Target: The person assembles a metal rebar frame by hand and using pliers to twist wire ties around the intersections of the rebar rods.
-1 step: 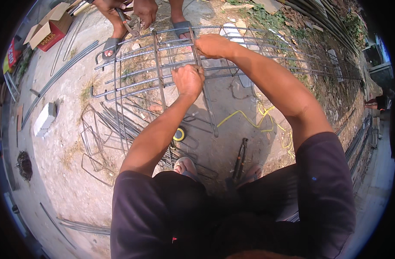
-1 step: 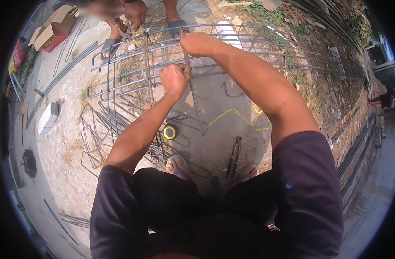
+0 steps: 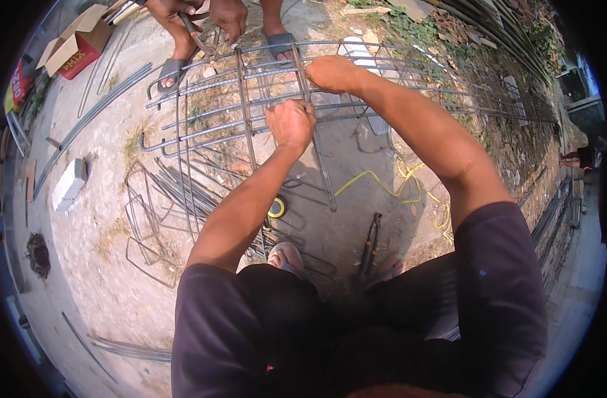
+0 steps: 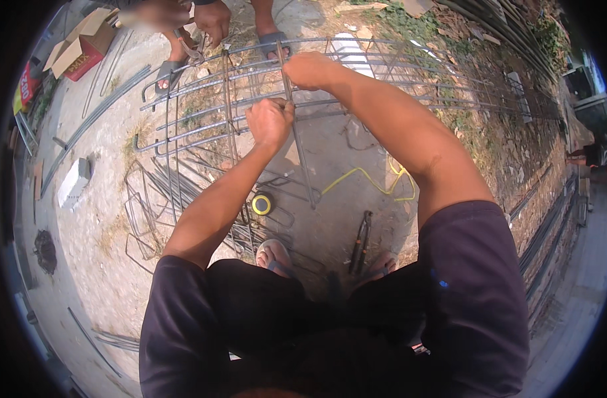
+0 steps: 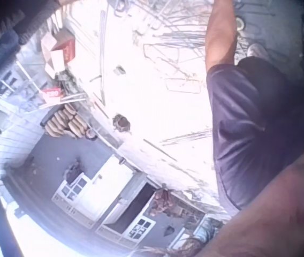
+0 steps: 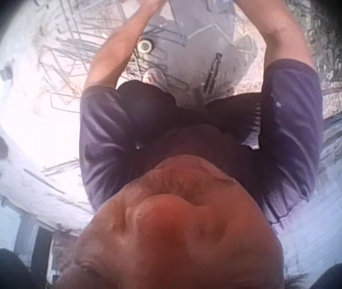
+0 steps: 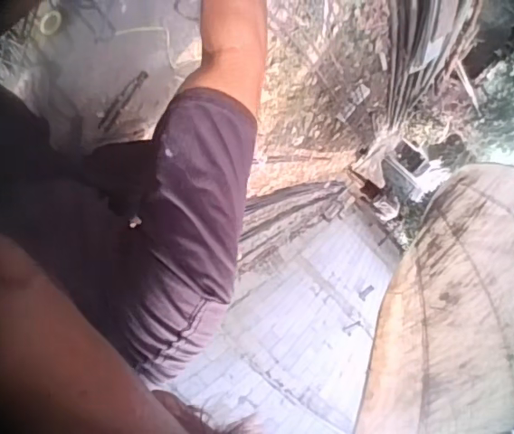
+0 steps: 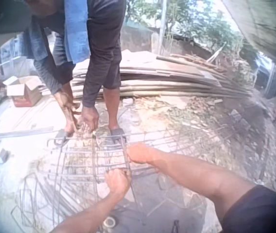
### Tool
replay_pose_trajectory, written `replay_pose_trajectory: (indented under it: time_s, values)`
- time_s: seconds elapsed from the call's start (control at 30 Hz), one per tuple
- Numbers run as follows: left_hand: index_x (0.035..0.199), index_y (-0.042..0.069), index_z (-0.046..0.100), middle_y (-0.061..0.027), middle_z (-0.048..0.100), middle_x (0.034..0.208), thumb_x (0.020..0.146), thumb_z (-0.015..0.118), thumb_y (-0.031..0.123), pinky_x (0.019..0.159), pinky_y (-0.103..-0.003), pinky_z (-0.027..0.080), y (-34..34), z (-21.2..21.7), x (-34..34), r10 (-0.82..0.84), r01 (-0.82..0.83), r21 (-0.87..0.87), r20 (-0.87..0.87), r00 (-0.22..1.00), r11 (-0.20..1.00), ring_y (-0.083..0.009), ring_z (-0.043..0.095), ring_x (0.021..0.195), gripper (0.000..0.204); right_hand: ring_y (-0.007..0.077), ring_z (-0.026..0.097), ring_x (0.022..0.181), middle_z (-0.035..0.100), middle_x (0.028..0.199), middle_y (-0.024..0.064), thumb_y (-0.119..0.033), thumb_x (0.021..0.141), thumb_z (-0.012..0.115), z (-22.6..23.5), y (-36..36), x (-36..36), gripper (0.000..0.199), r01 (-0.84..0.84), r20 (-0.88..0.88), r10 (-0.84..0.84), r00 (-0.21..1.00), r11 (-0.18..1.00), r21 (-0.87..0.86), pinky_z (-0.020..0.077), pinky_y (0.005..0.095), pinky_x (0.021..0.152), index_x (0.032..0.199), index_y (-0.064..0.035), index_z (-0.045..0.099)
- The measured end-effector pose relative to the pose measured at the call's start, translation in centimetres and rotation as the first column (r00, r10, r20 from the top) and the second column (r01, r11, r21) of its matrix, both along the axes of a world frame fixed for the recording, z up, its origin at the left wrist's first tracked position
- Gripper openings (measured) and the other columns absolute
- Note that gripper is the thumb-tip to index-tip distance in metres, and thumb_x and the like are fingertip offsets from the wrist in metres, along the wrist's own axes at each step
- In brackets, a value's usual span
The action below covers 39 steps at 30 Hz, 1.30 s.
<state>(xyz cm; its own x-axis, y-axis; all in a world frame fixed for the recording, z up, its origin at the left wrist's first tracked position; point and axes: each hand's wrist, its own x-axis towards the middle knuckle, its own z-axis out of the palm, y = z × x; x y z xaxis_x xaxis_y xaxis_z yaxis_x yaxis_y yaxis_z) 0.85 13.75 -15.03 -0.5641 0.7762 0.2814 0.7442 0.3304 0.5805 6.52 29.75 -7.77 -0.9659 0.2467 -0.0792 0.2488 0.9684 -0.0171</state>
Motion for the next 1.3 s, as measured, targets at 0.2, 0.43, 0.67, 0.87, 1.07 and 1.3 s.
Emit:
replay_pose_trajectory:
  time_s: [0.2, 0.43, 0.67, 0.87, 1.07, 1.3]
  values:
    - [0.091, 0.011, 0.082, -0.0218, 0.070, 0.075, 0.085, 0.072, 0.030, 0.070, -0.047, 0.053, -0.6, -0.9, -1.5, -0.110, 0.110, 0.034, 0.004, 0.994, 0.993, -0.0402, 0.069, 0.072, 0.022, 0.0260, 0.072, 0.080, 0.075, 0.090, 0.0145, -0.015, 0.085, 0.064, 3.4, -0.9, -1.9, 0.019, 0.111, 0.422, 0.077, 0.903, 0.908, -0.403, 0.0557, 0.0413, 0.068, 0.094, 0.0004, 0.072]
    - [0.091, 0.000, 0.079, -0.0190, 0.073, 0.076, 0.074, 0.083, 0.057, 0.071, -0.042, 0.055, 0.7, 0.8, -5.7, -0.301, 0.381, -0.147, 0.388, 0.871, 0.913, -0.0300, 0.072, 0.072, 0.060, 0.0114, 0.059, 0.061, 0.065, 0.075, 0.0026, -0.031, 0.104, 0.055, 3.2, 5.2, 7.3, 0.032, 0.202, -0.319, -0.607, 0.728, 0.635, -0.746, 0.0488, 0.0274, 0.056, 0.094, -0.0027, 0.068]
    - [0.091, -0.006, 0.076, -0.0193, 0.072, 0.088, 0.064, 0.089, 0.061, 0.066, -0.035, 0.054, 5.5, 1.2, -7.1, -0.152, 0.493, -0.439, 0.611, 0.777, 0.752, -0.0257, 0.071, 0.086, 0.073, 0.0328, 0.068, 0.075, 0.068, 0.077, 0.0169, -0.046, 0.095, 0.063, -10.9, -11.0, 27.7, 0.049, 0.743, 0.252, -0.781, 0.571, 0.361, -0.564, 0.0526, 0.0446, 0.071, 0.088, 0.0021, 0.065]
    - [0.124, -0.017, 0.062, -0.0298, 0.065, 0.123, 0.064, 0.091, 0.055, 0.079, -0.037, 0.060, 4.4, 0.3, -7.8, -0.346, 0.680, -0.364, 0.652, 0.674, 0.636, -0.0350, 0.067, 0.111, 0.098, 0.0450, 0.068, 0.095, 0.070, 0.093, 0.0273, -0.054, 0.089, 0.067, -15.5, -23.4, 28.4, 0.068, 0.865, 0.461, -0.749, 0.476, 0.303, -0.400, 0.0528, 0.0515, 0.083, 0.117, 0.0052, 0.050]
    - [0.146, -0.021, 0.032, -0.0331, 0.040, 0.152, 0.069, 0.090, 0.051, 0.096, -0.042, 0.058, 3.4, 0.3, -9.1, -0.328, 0.699, -0.357, 0.691, 0.644, 0.620, -0.0395, 0.055, 0.131, 0.120, 0.0483, 0.068, 0.091, 0.069, 0.095, 0.0304, -0.048, 0.088, 0.069, -20.1, -26.8, 31.7, 0.063, 0.906, 0.251, -0.897, 0.365, 0.279, -0.318, 0.0536, 0.0540, 0.082, 0.111, 0.0068, 0.049]
    - [0.127, -0.013, 0.057, -0.0262, 0.058, 0.134, 0.066, 0.092, 0.051, 0.087, -0.036, 0.062, 5.0, 0.0, -8.4, -0.370, 0.741, -0.325, 0.706, 0.604, 0.588, -0.0309, 0.063, 0.120, 0.096, 0.0433, 0.070, 0.088, 0.068, 0.089, 0.0257, -0.044, 0.092, 0.060, -22.8, -26.2, 33.3, 0.052, 0.920, 0.149, -0.959, 0.241, 0.177, -0.350, 0.0550, 0.0521, 0.079, 0.109, 0.0043, 0.053]
